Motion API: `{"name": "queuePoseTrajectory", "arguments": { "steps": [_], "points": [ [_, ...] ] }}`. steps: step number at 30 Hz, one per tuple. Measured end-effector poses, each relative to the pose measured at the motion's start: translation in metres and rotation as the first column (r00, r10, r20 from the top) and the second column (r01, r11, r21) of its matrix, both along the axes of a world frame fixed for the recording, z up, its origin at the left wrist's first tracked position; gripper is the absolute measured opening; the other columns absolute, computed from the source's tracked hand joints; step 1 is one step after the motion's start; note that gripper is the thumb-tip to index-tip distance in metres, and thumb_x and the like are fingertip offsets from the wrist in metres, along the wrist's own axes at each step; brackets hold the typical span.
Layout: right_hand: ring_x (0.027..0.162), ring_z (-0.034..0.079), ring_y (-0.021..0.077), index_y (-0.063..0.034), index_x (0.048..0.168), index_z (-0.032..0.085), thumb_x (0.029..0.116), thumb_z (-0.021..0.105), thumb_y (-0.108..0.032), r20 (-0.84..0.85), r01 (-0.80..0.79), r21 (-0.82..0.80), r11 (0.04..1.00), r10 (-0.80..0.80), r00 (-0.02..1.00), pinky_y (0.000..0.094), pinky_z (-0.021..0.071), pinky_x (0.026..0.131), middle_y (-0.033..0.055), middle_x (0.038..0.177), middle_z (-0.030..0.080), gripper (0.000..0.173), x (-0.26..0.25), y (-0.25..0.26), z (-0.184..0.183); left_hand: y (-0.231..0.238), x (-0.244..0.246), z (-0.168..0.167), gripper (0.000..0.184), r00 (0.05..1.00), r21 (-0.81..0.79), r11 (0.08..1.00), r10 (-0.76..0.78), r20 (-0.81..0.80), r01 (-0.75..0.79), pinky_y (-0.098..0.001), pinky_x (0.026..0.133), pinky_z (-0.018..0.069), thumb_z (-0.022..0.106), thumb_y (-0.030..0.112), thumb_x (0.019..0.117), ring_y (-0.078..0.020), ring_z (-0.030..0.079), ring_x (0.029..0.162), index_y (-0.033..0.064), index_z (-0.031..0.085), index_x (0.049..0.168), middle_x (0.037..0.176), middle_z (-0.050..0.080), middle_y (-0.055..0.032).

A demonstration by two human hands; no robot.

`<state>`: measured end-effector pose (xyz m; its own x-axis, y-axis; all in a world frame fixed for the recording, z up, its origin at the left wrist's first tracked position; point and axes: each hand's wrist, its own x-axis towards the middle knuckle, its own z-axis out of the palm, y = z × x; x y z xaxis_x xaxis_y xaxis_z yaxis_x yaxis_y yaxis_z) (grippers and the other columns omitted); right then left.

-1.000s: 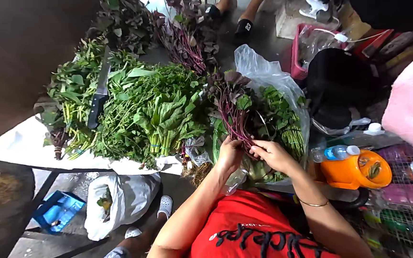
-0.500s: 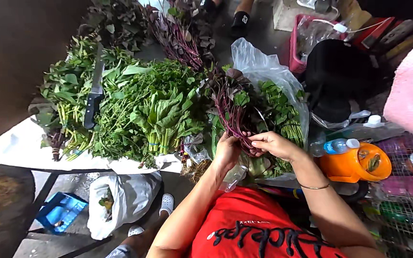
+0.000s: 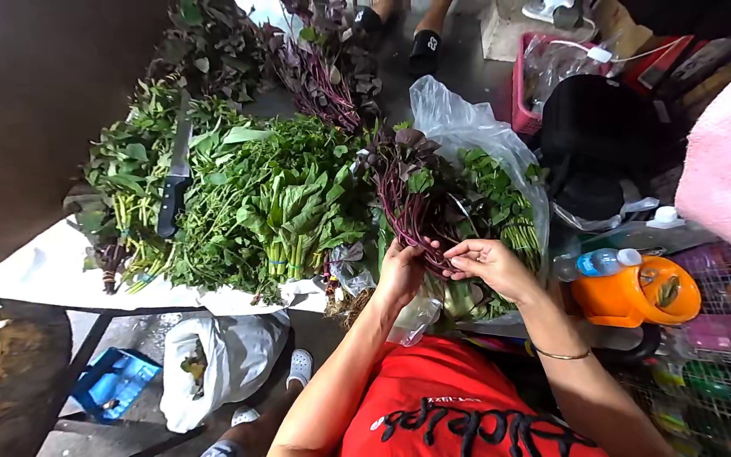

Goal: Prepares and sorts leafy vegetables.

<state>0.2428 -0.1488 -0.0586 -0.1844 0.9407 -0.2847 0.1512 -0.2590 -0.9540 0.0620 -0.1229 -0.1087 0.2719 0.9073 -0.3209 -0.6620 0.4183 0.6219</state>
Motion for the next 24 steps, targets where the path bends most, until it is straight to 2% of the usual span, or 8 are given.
{"name": "queuePoseTrajectory", "arguments": {
  "steps": [6,10,12,15,19,21,23,24],
  "points": [
    [0.077,0.07,0.0063,-0.0028,0.101,0.071,0.0968,0.067,-0.015,0.276,0.009,0.234,0.972,-0.075,0.958,0.0246,0.0603,0.074,0.0041,0.092,0.073,0.014,-0.016,-0.015,-0.018,-0.003,0.002,-0.001,0.032,0.998,0.002,1.0,0.011,0.067,-0.011,-0.041,0.084,0.0577,0.037,-0.005,0.0961,-0.0226,0.069,0.089,0.0056,0.048,0.124,0.098,0.067,-0.0109],
    [0.092,0.069,0.0195,-0.0014,0.108,0.069,0.0973,0.063,-0.026,0.497,-0.031,0.317,0.948,-0.139,0.856,0.037,0.057,0.085,0.0135,0.102,0.07,0.027,-0.029,-0.023,-0.027,-0.004,0.008,0.001,0.025,0.998,-0.013,0.999,0.039,0.057,-0.038,-0.0393,0.084,0.0574,0.035,0.005,0.1038,-0.0206,0.068,0.085,0.0047,0.048,0.125,0.092,0.066,-0.0092],
    [0.116,0.063,0.0327,0.0038,0.128,0.058,0.0999,0.061,-0.031,0.593,-0.055,0.278,0.959,-0.126,0.795,0.0472,0.0501,0.102,0.0222,0.123,0.064,0.044,-0.038,-0.027,-0.027,-0.006,0.014,0.007,0.025,0.999,-0.041,0.998,0.051,-0.009,-0.051,-0.0387,0.083,0.0584,0.036,0.003,0.1057,-0.0205,0.068,0.085,0.0016,0.044,0.129,0.093,0.064,-0.0107],
    [0.123,0.062,0.0386,0.0048,0.146,0.044,0.1068,0.051,-0.03,0.681,-0.062,0.077,0.995,-0.007,0.732,0.0534,0.048,0.105,0.0251,0.131,0.062,0.053,-0.049,-0.028,-0.022,-0.014,0.022,0.009,0.036,0.991,-0.003,1.0,0.029,-0.129,-0.029,-0.0371,0.086,0.058,0.039,0.003,0.1056,-0.0197,0.069,0.094,-0.0009,0.035,0.141,0.104,0.066,-0.0137],
    [0.124,0.06,0.0387,0.0068,0.139,0.052,0.1113,0.039,-0.027,0.633,-0.128,-0.078,0.989,0.148,0.76,0.0535,0.0441,0.108,0.027,0.129,0.063,0.046,-0.044,-0.025,-0.011,-0.015,0.014,0.009,0.049,0.935,0.102,0.986,-0.09,-0.343,0.133,-0.0347,0.091,0.0559,0.046,0.009,0.1062,-0.0177,0.066,0.105,-0.002,0.027,0.15,0.12,0.062,-0.0159],
    [0.114,0.063,0.0369,0.0071,0.133,0.055,0.1112,0.039,-0.031,0.522,-0.147,-0.092,0.985,0.173,0.835,0.053,0.0469,0.102,0.0265,0.119,0.065,0.047,-0.03,-0.02,-0.006,-0.007,-0.01,0.021,0.055,0.734,0.142,0.914,-0.205,-0.647,0.38,-0.0364,0.1,0.0549,0.054,0.021,0.1054,-0.0196,0.065,0.114,-0.0071,0.035,0.148,0.13,0.061,-0.0189],
    [0.082,0.06,0.0253,0.002,0.125,0.059,0.1107,0.041,-0.035,0.41,-0.167,-0.092,0.982,0.19,0.892,0.0452,0.0512,0.078,0.0154,0.094,0.06,0.044,-0.01,-0.013,0.001,0.003,-0.035,0.038,0.046,0.266,0.22,0.799,0.079,-0.961,0.56,-0.0438,0.094,0.0567,0.061,0.037,0.1013,-0.0236,0.071,0.102,-0.0036,0.065,0.124,0.109,0.072,-0.0157],
    [0.07,0.053,0.0184,-0.0009,0.121,0.059,0.1105,0.041,-0.035,0.362,-0.19,-0.095,0.977,0.211,0.908,0.0388,0.0479,0.068,0.0082,0.084,0.054,0.04,0.0,-0.008,0.008,0.01,-0.046,0.045,0.042,0.102,0.311,0.725,0.318,-0.942,0.614,-0.0519,0.093,0.0545,0.065,0.038,0.0979,-0.0304,0.07,0.101,0.0004,0.071,0.115,0.103,0.073,-0.0165]
  ]
}}
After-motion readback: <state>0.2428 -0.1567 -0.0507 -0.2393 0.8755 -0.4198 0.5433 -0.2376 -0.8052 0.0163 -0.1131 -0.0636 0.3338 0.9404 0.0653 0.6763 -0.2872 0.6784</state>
